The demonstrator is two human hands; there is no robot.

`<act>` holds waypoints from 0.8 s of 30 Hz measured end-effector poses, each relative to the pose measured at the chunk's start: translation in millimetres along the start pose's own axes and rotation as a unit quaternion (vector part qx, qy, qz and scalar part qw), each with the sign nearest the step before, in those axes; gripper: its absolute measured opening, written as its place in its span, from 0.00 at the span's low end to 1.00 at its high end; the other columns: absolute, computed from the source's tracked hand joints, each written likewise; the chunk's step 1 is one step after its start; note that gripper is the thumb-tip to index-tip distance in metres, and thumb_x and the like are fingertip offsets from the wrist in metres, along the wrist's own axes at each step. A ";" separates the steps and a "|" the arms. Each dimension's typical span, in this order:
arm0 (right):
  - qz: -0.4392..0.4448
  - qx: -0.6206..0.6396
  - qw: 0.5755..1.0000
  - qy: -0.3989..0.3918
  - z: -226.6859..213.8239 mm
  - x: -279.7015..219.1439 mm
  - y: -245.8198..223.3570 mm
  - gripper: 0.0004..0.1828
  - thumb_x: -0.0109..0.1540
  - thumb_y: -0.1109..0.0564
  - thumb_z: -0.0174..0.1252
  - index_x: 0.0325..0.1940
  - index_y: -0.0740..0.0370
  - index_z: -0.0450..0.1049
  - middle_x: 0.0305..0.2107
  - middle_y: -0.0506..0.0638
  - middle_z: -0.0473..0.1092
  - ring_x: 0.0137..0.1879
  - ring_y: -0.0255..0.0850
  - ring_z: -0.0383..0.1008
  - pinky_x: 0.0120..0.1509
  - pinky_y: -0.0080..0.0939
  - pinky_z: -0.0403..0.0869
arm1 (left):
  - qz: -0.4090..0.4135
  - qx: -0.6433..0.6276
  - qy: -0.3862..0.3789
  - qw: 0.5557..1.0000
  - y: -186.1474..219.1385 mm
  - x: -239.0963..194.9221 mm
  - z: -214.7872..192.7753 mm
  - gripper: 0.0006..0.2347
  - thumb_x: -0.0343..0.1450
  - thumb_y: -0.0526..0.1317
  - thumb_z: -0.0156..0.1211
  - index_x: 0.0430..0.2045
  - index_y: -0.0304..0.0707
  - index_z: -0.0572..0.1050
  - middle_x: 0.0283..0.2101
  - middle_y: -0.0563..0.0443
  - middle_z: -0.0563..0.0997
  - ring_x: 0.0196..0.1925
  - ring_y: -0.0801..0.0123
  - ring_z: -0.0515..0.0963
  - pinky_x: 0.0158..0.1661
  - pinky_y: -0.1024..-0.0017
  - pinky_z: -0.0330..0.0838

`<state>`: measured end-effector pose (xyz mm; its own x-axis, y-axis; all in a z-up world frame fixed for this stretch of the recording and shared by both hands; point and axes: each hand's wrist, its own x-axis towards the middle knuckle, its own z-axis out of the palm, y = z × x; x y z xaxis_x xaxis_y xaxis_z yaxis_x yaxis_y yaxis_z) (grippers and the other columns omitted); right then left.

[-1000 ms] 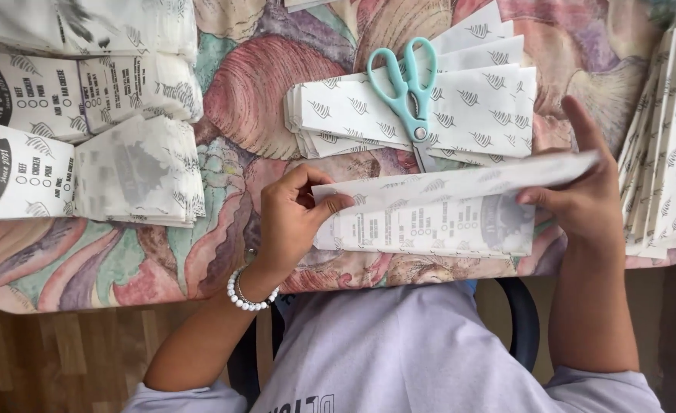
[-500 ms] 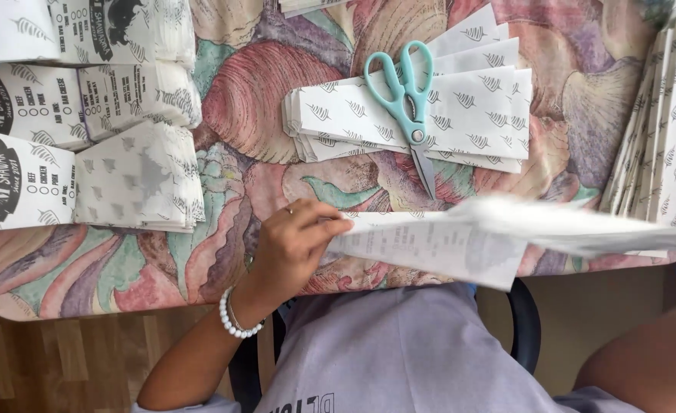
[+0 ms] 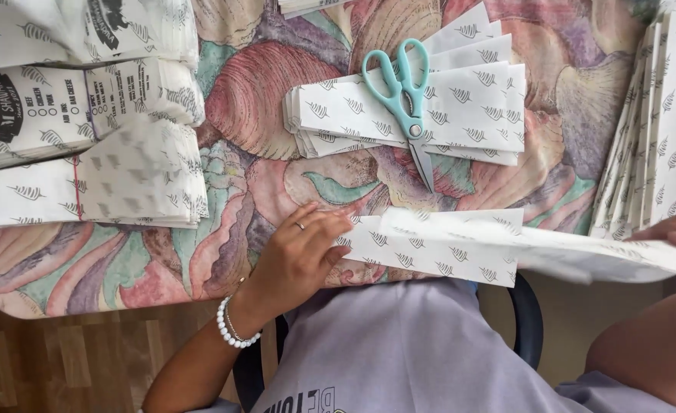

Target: Folding printed paper food wrappers and organizing them into neat stacks on a table.

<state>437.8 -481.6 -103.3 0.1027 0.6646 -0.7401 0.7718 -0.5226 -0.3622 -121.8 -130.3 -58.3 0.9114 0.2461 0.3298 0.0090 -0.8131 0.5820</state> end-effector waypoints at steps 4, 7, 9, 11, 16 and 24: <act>-0.169 0.105 0.945 0.262 14.8 -45.6 -242.8 0.26 0.56 0.43 0.46 0.45 0.59 0.81 0.45 0.55 0.80 0.51 0.43 0.85 0.58 0.38 0.77 | -0.091 -0.211 0.090 0.969 5.0 8.4 -5.8 0.24 0.70 0.50 0.63 0.51 0.33 0.62 0.57 0.38 0.72 0.62 0.50 0.74 0.64 0.53 0.71; -0.249 0.178 0.881 0.361 -5.5 -33.2 -277.7 0.20 0.56 0.53 0.54 0.42 0.72 0.78 0.41 0.65 0.79 0.46 0.49 0.85 0.51 0.37 0.81 | -0.072 -0.386 0.039 0.919 3.7 16.6 -18.6 0.40 0.64 0.60 0.65 0.66 0.36 0.56 0.68 0.39 0.69 0.71 0.52 0.71 0.72 0.54 0.69; -0.268 0.212 0.873 0.347 3.5 -21.8 -281.3 0.13 0.56 0.60 0.59 0.43 0.70 0.79 0.40 0.64 0.79 0.45 0.49 0.86 0.51 0.36 0.81 | -0.053 -0.443 -0.006 0.895 4.5 16.7 -23.0 0.45 0.61 0.66 0.63 0.69 0.38 0.56 0.68 0.43 0.71 0.69 0.56 0.75 0.71 0.57 0.71; -0.253 0.291 0.849 0.361 13.7 -14.2 -282.9 0.18 0.55 0.61 0.60 0.46 0.74 0.77 0.43 0.65 0.78 0.47 0.48 0.84 0.56 0.38 0.80 | -0.129 -0.477 -0.012 0.869 4.2 18.5 -22.0 0.40 0.62 0.61 0.66 0.67 0.41 0.61 0.61 0.44 0.78 0.66 0.60 0.78 0.61 0.64 0.80; -0.313 0.215 0.877 0.294 10.3 -0.8 -257.6 0.23 0.57 0.62 0.60 0.56 0.70 0.75 0.49 0.59 0.78 0.57 0.46 0.83 0.58 0.36 0.83 | -0.059 -0.189 0.053 0.979 -7.4 13.2 1.7 0.14 0.70 0.32 0.68 0.49 0.35 0.76 0.45 0.45 0.85 0.49 0.59 0.86 0.50 0.68 0.83; -0.253 0.212 0.881 0.340 12.5 -9.5 -229.5 0.27 0.49 0.46 0.62 0.44 0.70 0.79 0.43 0.62 0.78 0.47 0.43 0.84 0.44 0.29 0.79 | -0.070 -0.145 0.101 0.982 -7.8 12.2 15.2 0.09 0.68 0.33 0.71 0.39 0.37 0.80 0.37 0.48 0.86 0.35 0.69 0.86 0.39 0.73 0.82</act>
<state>251.8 -374.7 -20.2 0.2769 0.9602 0.0355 0.5384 -0.1245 -0.8334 -104.5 -129.0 -70.1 0.8096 0.4681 0.3541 -0.0149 -0.5868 0.8096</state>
